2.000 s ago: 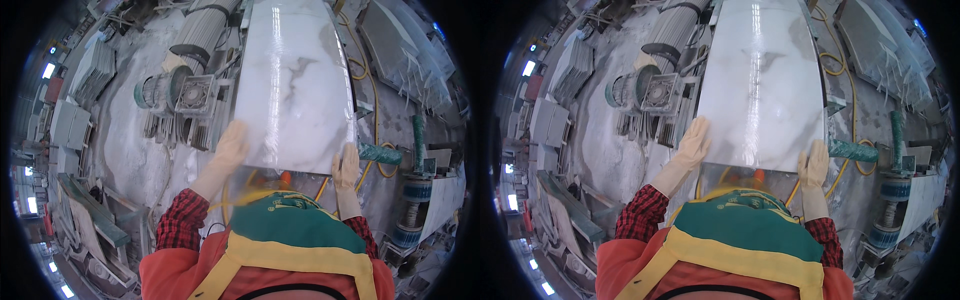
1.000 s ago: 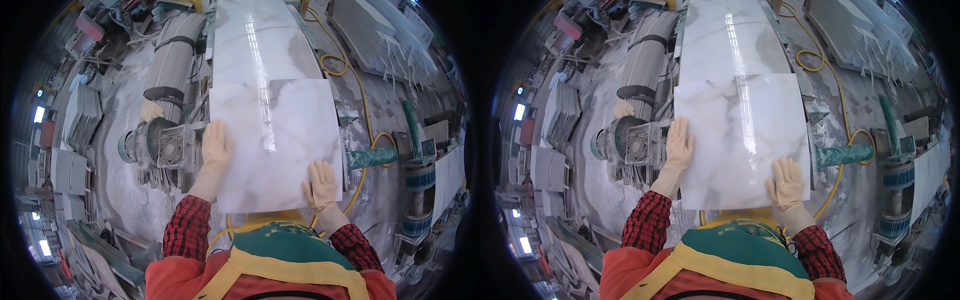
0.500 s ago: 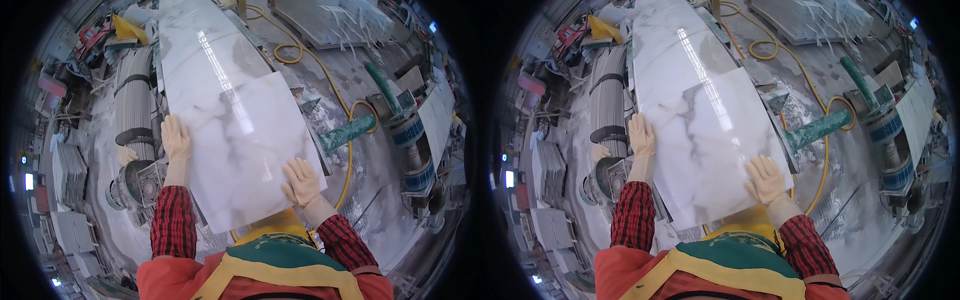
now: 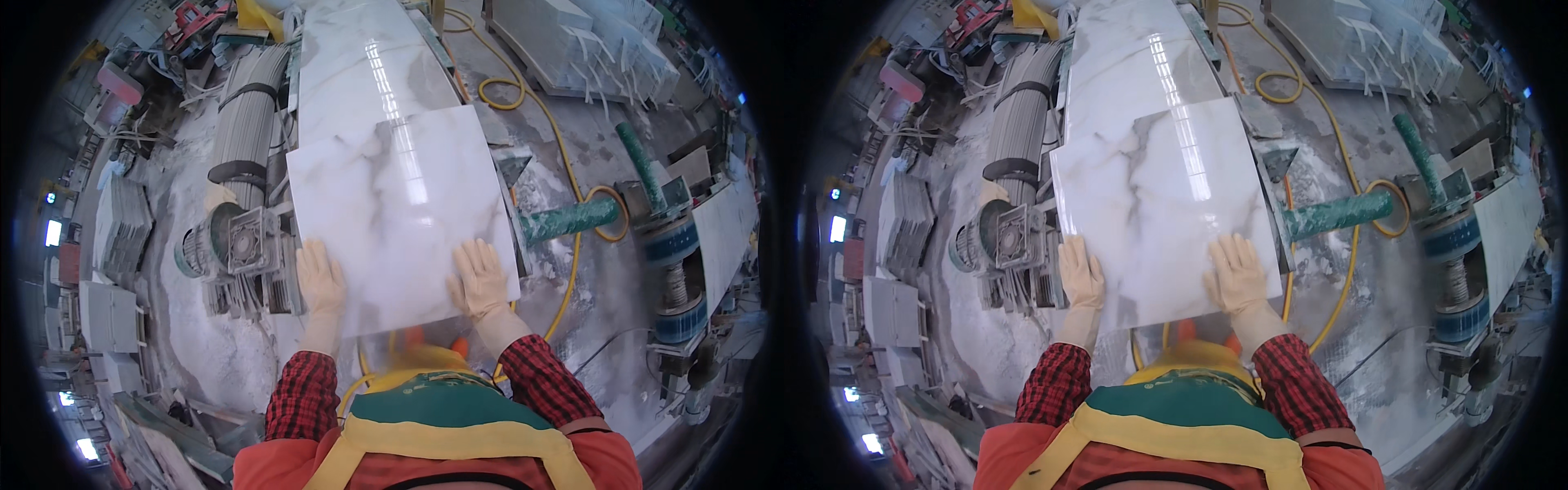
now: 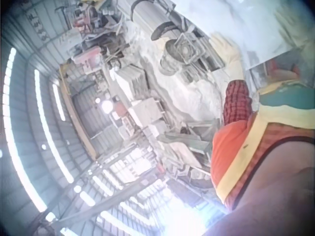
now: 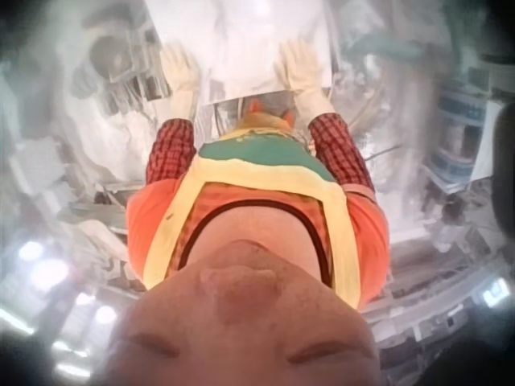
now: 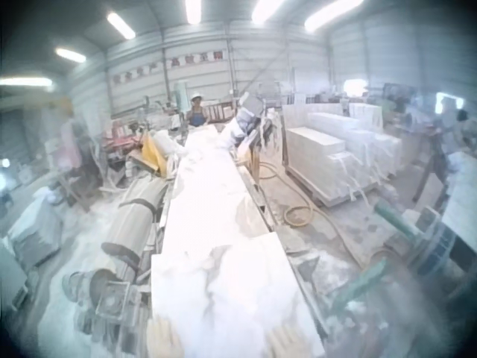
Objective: The person repeatedly picks up large white stone slabs from a conveyor, turns them over, and places them back onto the conveyor. The person wears gloves and an apron while handling the slabs in a factory setting.
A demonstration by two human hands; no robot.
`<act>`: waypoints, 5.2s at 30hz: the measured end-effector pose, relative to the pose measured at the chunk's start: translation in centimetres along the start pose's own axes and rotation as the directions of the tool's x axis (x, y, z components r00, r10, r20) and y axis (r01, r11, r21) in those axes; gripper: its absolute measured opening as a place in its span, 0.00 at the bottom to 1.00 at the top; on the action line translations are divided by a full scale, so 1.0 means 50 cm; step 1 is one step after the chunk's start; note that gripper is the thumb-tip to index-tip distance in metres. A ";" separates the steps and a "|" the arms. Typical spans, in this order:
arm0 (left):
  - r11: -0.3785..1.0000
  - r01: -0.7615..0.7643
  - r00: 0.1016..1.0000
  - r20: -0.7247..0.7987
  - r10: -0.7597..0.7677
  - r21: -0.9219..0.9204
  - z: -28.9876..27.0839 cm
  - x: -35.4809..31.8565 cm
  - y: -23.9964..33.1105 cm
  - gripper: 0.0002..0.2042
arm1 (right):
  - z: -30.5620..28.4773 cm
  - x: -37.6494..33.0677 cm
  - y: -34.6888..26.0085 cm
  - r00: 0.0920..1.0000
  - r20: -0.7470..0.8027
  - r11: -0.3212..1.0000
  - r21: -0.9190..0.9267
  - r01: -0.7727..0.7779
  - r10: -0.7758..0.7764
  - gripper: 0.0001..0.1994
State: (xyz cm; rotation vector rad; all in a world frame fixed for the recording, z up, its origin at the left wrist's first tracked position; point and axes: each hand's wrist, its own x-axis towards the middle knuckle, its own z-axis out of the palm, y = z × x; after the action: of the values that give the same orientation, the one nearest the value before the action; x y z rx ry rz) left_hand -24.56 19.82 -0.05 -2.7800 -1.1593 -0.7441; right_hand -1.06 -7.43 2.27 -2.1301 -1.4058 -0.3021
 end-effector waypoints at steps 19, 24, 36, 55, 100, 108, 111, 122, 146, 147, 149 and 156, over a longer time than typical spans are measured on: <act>0.982 0.146 0.820 0.569 -0.055 -0.116 -0.241 -0.183 0.086 0.29 | 0.009 -0.034 0.008 0.996 -0.057 0.995 0.084 -0.062 0.067 0.27; 0.961 -0.065 0.846 0.497 0.196 -0.270 -0.276 -0.099 0.136 0.28 | -0.010 -0.030 0.006 0.996 -0.057 0.990 0.132 -0.054 0.062 0.25; 0.870 -0.420 0.871 0.154 0.466 -0.257 -0.043 0.293 0.009 0.30 | -0.030 -0.037 -0.011 0.993 -0.118 0.999 0.041 0.001 0.004 0.24; 0.953 0.009 0.705 0.678 0.209 -0.303 0.098 0.606 0.069 0.37 | -0.092 -0.137 -0.011 0.666 -0.070 0.665 -0.051 -0.745 0.742 0.20; 0.616 0.467 0.565 0.750 0.345 -0.635 0.046 0.128 1.300 0.33 | -0.917 -0.685 0.650 -0.116 -0.203 0.098 0.804 -0.587 0.972 0.26; 0.836 0.057 0.318 0.804 0.502 -0.545 0.181 0.173 1.599 0.41 | -0.785 -0.990 0.940 -0.364 -0.206 -0.188 0.576 -0.796 0.908 0.28; 0.851 0.083 0.334 0.819 0.466 -0.518 0.232 0.194 1.663 0.39 | -0.875 -0.824 0.980 -0.577 -0.037 -0.427 0.635 -0.644 0.816 0.31; 0.872 -0.024 0.166 0.858 0.486 -0.489 0.282 0.220 1.853 0.38 | -0.807 -0.978 0.899 -0.527 0.236 -0.171 0.970 0.171 0.817 0.29; 0.888 0.029 0.215 0.871 0.442 -0.458 0.296 0.213 1.990 0.38 | -0.776 -0.906 0.845 -0.700 0.048 -0.478 0.764 -0.433 0.712 0.44; 0.886 0.003 0.224 0.863 0.452 -0.464 0.298 0.211 1.991 0.37 | -0.772 -0.910 0.850 -0.708 0.047 -0.480 0.766 -0.427 0.705 0.44; 0.884 0.011 0.224 0.863 0.453 -0.467 0.306 0.209 1.994 0.36 | -0.768 -0.921 0.851 -0.707 0.040 -0.469 0.774 -0.425 0.706 0.42; 0.877 0.086 0.215 0.868 0.448 -0.473 0.315 0.207 2.008 0.34 | -0.789 -0.899 0.866 -0.712 0.016 -0.454 0.781 -0.430 0.702 0.39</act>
State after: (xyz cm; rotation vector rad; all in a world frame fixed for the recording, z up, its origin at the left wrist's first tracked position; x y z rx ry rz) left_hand 56.39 -42.25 5.12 -3.6785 -0.5570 1.2414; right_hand 23.39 -77.01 -1.23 -1.4643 1.3802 -0.0701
